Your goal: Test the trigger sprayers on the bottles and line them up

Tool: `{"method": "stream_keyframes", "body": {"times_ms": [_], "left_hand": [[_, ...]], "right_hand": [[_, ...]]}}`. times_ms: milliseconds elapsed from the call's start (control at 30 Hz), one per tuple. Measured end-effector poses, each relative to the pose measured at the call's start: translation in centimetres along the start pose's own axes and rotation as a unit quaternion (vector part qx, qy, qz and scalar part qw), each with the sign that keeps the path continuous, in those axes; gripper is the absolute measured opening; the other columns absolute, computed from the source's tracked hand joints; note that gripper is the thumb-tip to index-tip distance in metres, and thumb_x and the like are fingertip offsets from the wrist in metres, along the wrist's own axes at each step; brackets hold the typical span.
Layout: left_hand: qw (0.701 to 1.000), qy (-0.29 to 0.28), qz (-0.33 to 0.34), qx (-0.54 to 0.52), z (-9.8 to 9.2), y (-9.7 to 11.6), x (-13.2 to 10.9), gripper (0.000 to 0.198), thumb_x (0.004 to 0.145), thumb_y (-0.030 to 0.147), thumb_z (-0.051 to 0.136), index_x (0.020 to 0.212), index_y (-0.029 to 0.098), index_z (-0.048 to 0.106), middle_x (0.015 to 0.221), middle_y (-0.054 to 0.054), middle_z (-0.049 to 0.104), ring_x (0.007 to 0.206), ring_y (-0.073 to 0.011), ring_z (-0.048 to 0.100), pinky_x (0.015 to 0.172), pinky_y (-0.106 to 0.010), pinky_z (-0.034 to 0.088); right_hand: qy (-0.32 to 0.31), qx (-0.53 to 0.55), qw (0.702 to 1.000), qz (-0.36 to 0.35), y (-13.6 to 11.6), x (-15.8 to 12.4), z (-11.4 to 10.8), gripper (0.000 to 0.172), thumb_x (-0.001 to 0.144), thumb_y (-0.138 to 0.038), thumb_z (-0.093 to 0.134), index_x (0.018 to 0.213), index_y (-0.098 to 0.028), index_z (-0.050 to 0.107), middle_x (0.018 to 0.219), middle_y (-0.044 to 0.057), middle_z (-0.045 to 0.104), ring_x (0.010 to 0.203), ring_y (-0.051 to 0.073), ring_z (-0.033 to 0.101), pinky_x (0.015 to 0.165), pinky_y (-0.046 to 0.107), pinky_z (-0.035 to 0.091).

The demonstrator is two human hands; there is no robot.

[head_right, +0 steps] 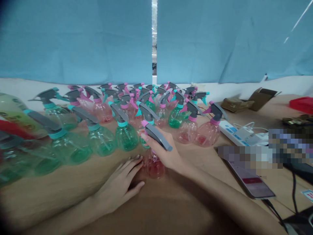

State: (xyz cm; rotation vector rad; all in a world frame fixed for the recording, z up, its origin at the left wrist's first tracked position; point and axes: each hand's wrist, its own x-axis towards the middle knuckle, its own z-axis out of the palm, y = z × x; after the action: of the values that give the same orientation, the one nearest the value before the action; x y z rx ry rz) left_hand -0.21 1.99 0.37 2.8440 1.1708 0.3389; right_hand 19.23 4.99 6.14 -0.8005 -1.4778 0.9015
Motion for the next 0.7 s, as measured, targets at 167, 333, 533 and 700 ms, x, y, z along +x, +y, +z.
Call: {"method": "stream_keyframes", "body": {"times_ms": [167, 333, 533, 700], "left_hand": [[1.0, 0.007, 0.003, 0.003, 0.1, 0.0, 0.1, 0.051, 0.09, 0.038, 0.053, 0.131, 0.008, 0.045, 0.138, -0.017, 0.047, 0.127, -0.0297, 0.042, 0.104, -0.048, 0.034], [1.0, 0.011, 0.006, 0.005, 0.1, 0.0, 0.1, 0.051, 0.09, 0.039, 0.052, 0.131, 0.008, 0.045, 0.138, -0.016, 0.046, 0.127, -0.0296, 0.042, 0.104, -0.048, 0.034], [1.0, 0.013, 0.009, 0.007, 0.0, 0.0, 0.0, 0.051, 0.091, 0.039, 0.051, 0.131, 0.008, 0.045, 0.138, -0.016, 0.047, 0.127, -0.0295, 0.042, 0.103, -0.048, 0.034], [1.0, 0.012, 0.005, 0.007, 0.2, -0.1, 0.0, 0.051, 0.091, 0.04, 0.05, 0.132, 0.009, 0.044, 0.138, -0.016, 0.046, 0.127, -0.0292, 0.042, 0.103, -0.048, 0.034]], "right_hand": [[-0.008, 0.001, 1.0, -0.006, 0.0, 0.0, 0.0, 0.02, 0.085, -0.035, 0.06, 0.101, -0.027, 0.067, 0.088, 0.0, 0.065, 0.08, 0.014, 0.059, 0.07, 0.026, 0.05], [-0.016, -0.006, 1.0, -0.013, -0.3, 0.1, -0.2, 0.016, 0.085, -0.035, 0.059, 0.096, -0.025, 0.065, 0.089, 0.0, 0.064, 0.078, 0.013, 0.058, 0.07, 0.025, 0.049], [-0.019, -0.056, 0.998, -0.008, -0.6, 0.2, -0.4, 0.013, 0.084, -0.038, 0.06, 0.083, -0.025, 0.062, 0.072, -0.003, 0.057, 0.065, 0.011, 0.054, 0.062, 0.023, 0.046], [-0.028, -0.067, 0.997, 0.002, -1.0, 0.1, -0.6, 0.02, 0.084, -0.043, 0.058, 0.078, -0.024, 0.062, 0.069, -0.002, 0.055, 0.064, 0.011, 0.054, 0.058, 0.023, 0.046]]}}
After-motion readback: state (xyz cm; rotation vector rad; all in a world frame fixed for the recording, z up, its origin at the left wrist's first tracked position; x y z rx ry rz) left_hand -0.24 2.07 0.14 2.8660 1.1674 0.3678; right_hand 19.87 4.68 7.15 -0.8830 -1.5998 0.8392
